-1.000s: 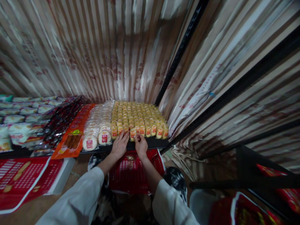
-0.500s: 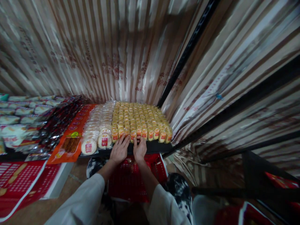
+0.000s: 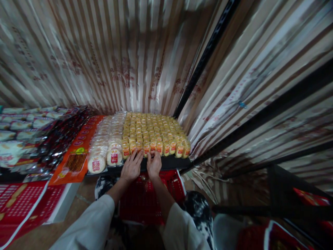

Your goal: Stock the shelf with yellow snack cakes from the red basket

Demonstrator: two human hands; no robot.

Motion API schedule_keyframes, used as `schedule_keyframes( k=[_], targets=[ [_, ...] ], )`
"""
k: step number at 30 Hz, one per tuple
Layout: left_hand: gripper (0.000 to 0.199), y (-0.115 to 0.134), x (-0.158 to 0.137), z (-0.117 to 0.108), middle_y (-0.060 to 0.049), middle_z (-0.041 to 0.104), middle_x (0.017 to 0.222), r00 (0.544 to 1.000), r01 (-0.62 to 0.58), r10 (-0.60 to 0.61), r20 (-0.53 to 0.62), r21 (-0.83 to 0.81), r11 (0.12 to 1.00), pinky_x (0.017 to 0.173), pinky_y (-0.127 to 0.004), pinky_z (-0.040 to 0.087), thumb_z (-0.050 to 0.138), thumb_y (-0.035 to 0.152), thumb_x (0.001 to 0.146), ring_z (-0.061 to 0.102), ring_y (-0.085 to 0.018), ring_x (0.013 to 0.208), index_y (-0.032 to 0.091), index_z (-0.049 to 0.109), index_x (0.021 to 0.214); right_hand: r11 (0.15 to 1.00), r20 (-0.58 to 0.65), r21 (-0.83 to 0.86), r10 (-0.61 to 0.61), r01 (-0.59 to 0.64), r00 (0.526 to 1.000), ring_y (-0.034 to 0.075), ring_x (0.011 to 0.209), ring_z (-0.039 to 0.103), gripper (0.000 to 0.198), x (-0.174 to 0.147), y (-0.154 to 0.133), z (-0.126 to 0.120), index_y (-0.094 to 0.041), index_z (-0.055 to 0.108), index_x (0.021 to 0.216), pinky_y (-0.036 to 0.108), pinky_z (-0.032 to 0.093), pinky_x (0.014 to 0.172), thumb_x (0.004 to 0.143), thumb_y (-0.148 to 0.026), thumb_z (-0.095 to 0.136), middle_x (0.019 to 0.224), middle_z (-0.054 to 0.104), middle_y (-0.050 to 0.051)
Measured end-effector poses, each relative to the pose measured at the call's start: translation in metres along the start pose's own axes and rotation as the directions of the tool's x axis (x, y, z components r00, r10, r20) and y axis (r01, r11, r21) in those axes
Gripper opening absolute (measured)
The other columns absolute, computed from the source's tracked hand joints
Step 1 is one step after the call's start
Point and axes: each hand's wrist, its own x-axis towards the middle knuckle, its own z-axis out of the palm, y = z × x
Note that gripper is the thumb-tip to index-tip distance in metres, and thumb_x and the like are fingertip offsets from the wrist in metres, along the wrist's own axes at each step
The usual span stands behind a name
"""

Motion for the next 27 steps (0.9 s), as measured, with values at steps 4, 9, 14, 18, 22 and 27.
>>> schedule_keyframes(
  k=[4, 9, 14, 18, 22, 27],
  targets=[
    [0.056, 0.001, 0.001, -0.002, -0.004, 0.036, 0.145, 1.000, 0.008, -0.008, 0.025, -0.003, 1.000, 0.099, -0.043, 0.036, 0.039, 0.012, 0.083, 0.023, -0.029, 0.136, 0.022, 0.037, 0.138, 0.999, 0.011, -0.041, -0.030, 0.031, 0.999, 0.019, 0.085, 0.050, 0.021, 0.000, -0.001, 0.000, -0.021, 0.052, 0.082, 0.031, 0.040, 0.080, 0.090, -0.036, 0.040, 0.083, 0.057, 0.005],
    [0.054, 0.001, 0.002, -0.002, -0.005, 0.037, 0.145, 0.999, 0.010, -0.010, 0.038, 0.005, 1.000, 0.100, -0.042, 0.035, 0.039, 0.014, 0.084, 0.025, -0.027, 0.136, 0.021, 0.040, 0.137, 0.993, 0.051, -0.107, -0.047, 0.053, 0.998, 0.019, 0.085, 0.051, 0.021, 0.003, -0.004, 0.000, -0.021, 0.051, 0.080, 0.030, 0.039, 0.079, 0.090, -0.034, 0.039, 0.082, 0.057, 0.005],
    [0.052, 0.000, 0.002, 0.000, -0.004, 0.039, 0.143, 0.999, -0.005, 0.004, 0.042, 0.018, 1.000, 0.099, -0.042, 0.036, 0.040, 0.016, 0.084, 0.027, -0.028, 0.135, 0.021, 0.043, 0.135, 0.994, 0.087, -0.106, 0.043, -0.033, 0.995, 0.016, 0.071, 0.054, 0.021, 0.003, -0.005, 0.003, -0.020, 0.050, 0.082, 0.026, 0.039, 0.066, 0.091, -0.035, 0.037, 0.075, 0.058, 0.002],
    [0.054, 0.000, 0.001, 0.002, -0.003, 0.036, 0.145, 0.999, -0.002, 0.002, 0.043, 0.018, 1.000, 0.096, -0.042, 0.038, 0.038, 0.015, 0.084, 0.024, -0.028, 0.136, 0.021, 0.039, 0.137, 0.995, 0.099, -0.087, 0.048, -0.040, 0.994, 0.015, 0.069, 0.055, 0.023, 0.003, -0.002, 0.005, -0.020, 0.052, 0.083, 0.024, 0.038, 0.063, 0.090, -0.037, 0.037, 0.075, 0.060, 0.002],
    [0.056, 0.000, 0.001, 0.003, -0.002, 0.033, 0.146, 0.999, -0.003, 0.002, 0.053, 0.022, 1.000, 0.098, -0.042, 0.037, 0.036, 0.014, 0.084, 0.021, -0.027, 0.137, 0.020, 0.034, 0.140, 0.999, 0.103, -0.040, 0.040, -0.036, 0.994, 0.015, 0.071, 0.055, 0.024, 0.003, -0.003, 0.003, -0.020, 0.053, 0.084, 0.025, 0.041, 0.066, 0.090, -0.037, 0.038, 0.078, 0.061, 0.003],
    [0.054, -0.002, 0.000, -0.001, -0.003, 0.034, 0.146, 0.999, -0.013, 0.013, 0.047, 0.004, 1.000, 0.100, -0.042, 0.035, 0.034, 0.013, 0.085, 0.021, -0.027, 0.137, 0.018, 0.036, 0.139, 0.984, 0.076, 0.141, -0.119, 0.107, 0.990, 0.016, 0.086, 0.057, 0.029, -0.012, 0.000, -0.018, -0.018, 0.057, 0.094, 0.027, 0.044, 0.080, 0.091, -0.031, 0.032, 0.089, 0.062, 0.007]
  ],
)
